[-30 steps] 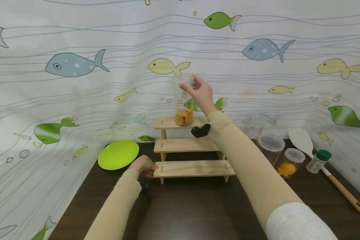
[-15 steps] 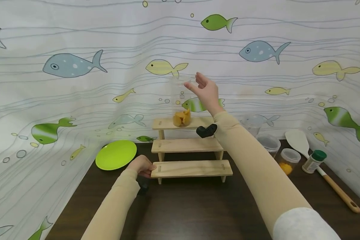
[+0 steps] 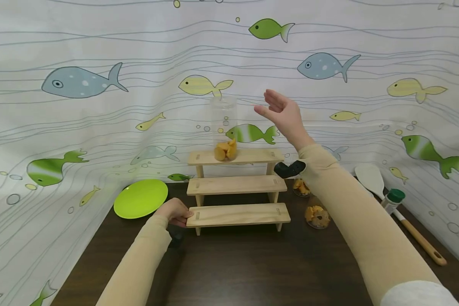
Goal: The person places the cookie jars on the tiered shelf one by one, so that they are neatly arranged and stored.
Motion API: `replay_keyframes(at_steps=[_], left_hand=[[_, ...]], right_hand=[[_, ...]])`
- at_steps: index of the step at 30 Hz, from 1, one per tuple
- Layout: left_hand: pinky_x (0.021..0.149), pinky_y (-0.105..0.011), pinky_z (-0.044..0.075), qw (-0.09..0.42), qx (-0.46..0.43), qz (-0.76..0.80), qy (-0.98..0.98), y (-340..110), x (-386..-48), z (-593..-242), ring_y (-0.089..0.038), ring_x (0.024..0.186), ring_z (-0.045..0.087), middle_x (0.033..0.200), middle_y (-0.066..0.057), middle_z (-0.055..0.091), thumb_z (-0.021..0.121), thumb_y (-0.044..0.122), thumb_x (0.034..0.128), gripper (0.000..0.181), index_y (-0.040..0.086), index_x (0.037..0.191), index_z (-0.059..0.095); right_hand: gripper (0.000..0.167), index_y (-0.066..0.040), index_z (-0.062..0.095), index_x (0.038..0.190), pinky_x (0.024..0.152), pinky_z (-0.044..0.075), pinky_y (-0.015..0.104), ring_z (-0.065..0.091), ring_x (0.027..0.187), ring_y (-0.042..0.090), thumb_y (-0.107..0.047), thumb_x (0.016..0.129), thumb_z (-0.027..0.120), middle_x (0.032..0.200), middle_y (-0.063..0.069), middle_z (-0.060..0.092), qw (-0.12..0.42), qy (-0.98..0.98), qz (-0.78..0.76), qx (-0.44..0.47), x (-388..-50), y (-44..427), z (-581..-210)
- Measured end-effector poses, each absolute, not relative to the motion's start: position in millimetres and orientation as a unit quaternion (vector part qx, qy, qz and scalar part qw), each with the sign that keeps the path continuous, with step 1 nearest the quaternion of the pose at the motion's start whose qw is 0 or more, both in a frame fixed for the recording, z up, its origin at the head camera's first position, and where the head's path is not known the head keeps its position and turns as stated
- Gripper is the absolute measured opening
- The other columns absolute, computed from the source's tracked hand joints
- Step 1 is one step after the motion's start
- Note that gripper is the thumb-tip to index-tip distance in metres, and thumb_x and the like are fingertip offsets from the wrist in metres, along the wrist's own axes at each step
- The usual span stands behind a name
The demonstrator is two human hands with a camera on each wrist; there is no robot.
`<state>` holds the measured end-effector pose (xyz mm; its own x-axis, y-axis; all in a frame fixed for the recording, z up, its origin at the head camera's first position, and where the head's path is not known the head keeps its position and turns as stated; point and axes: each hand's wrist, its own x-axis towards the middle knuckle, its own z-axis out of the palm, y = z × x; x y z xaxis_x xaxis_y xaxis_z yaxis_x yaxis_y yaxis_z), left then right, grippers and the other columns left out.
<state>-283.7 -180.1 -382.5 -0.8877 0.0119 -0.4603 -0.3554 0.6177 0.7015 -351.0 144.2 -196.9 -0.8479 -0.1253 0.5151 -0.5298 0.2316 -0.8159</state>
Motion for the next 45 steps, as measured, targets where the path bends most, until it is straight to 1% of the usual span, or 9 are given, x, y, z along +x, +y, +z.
replay_keyframes(at_steps=[11,16,21,30,32,34,38,41,45], left_hand=[[0.073,-0.039,0.059,0.219,-0.096,0.417,0.877,-186,-283,-379,-0.019,0.069,0.066,0.081,-0.016,0.069,0.062,0.008,0.0912,0.031,-0.017,0.110,0.059],[0.072,-0.039,0.059,0.222,-0.089,0.417,0.877,-187,-284,-376,-0.020,0.071,0.067,0.083,-0.017,0.069,0.061,0.006,0.0917,0.032,-0.018,0.111,0.057],[0.074,-0.040,0.059,0.226,-0.093,0.415,0.876,-183,-285,-376,-0.019,0.069,0.066,0.081,-0.015,0.068,0.060,0.007,0.0922,0.031,-0.018,0.111,0.058],[0.075,-0.040,0.059,0.227,-0.094,0.410,0.878,-177,-283,-380,-0.017,0.066,0.065,0.076,-0.012,0.067,0.060,0.006,0.0921,0.030,-0.018,0.109,0.058],[0.075,-0.040,0.059,0.224,-0.093,0.409,0.880,-176,-283,-379,-0.016,0.065,0.065,0.076,-0.012,0.067,0.060,0.006,0.0920,0.028,-0.018,0.108,0.059],[0.074,-0.040,0.059,0.222,-0.092,0.410,0.880,-174,-282,-378,-0.016,0.065,0.064,0.075,-0.012,0.067,0.060,0.005,0.0918,0.027,-0.017,0.106,0.060],[0.073,-0.039,0.059,0.221,-0.088,0.405,0.883,-172,-281,-376,-0.016,0.064,0.063,0.075,-0.011,0.066,0.060,0.006,0.0917,0.027,-0.017,0.106,0.060],[0.070,-0.037,0.060,0.217,-0.087,0.396,0.888,-173,-281,-377,-0.015,0.063,0.063,0.074,-0.012,0.065,0.061,0.006,0.0915,0.027,-0.018,0.105,0.059],[0.069,-0.036,0.060,0.216,-0.085,0.388,0.892,-176,-281,-377,-0.015,0.063,0.063,0.074,-0.012,0.065,0.061,0.007,0.0915,0.029,-0.018,0.106,0.059]], right_hand=[[0.070,-0.011,0.040,0.145,0.110,0.036,0.032,0.042,0.133,0.018,-0.034,0.086,0.070,0.146,0.007,0.043,0.205,-0.811,0.520,0.172,-343,219,-208],[0.068,-0.014,0.041,0.144,0.108,0.040,0.036,0.044,0.131,0.026,-0.037,0.087,0.068,0.145,0.007,0.045,0.204,-0.840,0.484,0.137,-342,256,-214],[0.064,-0.013,0.044,0.142,0.104,0.043,0.041,0.046,0.129,0.030,-0.041,0.088,0.065,0.142,0.011,0.047,0.209,-0.864,0.446,0.106,-338,296,-227],[0.062,-0.013,0.050,0.138,0.101,0.046,0.039,0.048,0.127,0.032,-0.045,0.087,0.065,0.139,0.010,0.050,0.243,-0.871,0.424,0.036,-330,348,-252],[0.062,-0.013,0.051,0.138,0.102,0.045,0.041,0.046,0.127,0.034,-0.045,0.087,0.065,0.140,0.010,0.050,0.241,-0.876,0.416,0.032,-329,356,-256],[0.063,-0.011,0.049,0.139,0.103,0.042,0.047,0.044,0.128,0.036,-0.046,0.087,0.064,0.141,0.011,0.048,0.229,-0.881,0.412,0.030,-328,364,-260],[0.070,-0.009,0.043,0.142,0.102,0.038,0.056,0.040,0.130,0.039,-0.049,0.088,0.062,0.145,0.015,0.043,0.190,-0.894,0.405,0.027,-326,375,-271],[0.073,-0.008,0.041,0.144,0.103,0.036,0.058,0.038,0.131,0.040,-0.052,0.088,0.060,0.146,0.016,0.040,0.167,-0.899,0.404,0.027,-330,377,-278],[0.074,-0.010,0.039,0.145,0.105,0.035,0.057,0.037,0.133,0.040,-0.051,0.087,0.062,0.147,0.015,0.040,0.164,-0.898,0.408,0.026,-338,376,-290]])
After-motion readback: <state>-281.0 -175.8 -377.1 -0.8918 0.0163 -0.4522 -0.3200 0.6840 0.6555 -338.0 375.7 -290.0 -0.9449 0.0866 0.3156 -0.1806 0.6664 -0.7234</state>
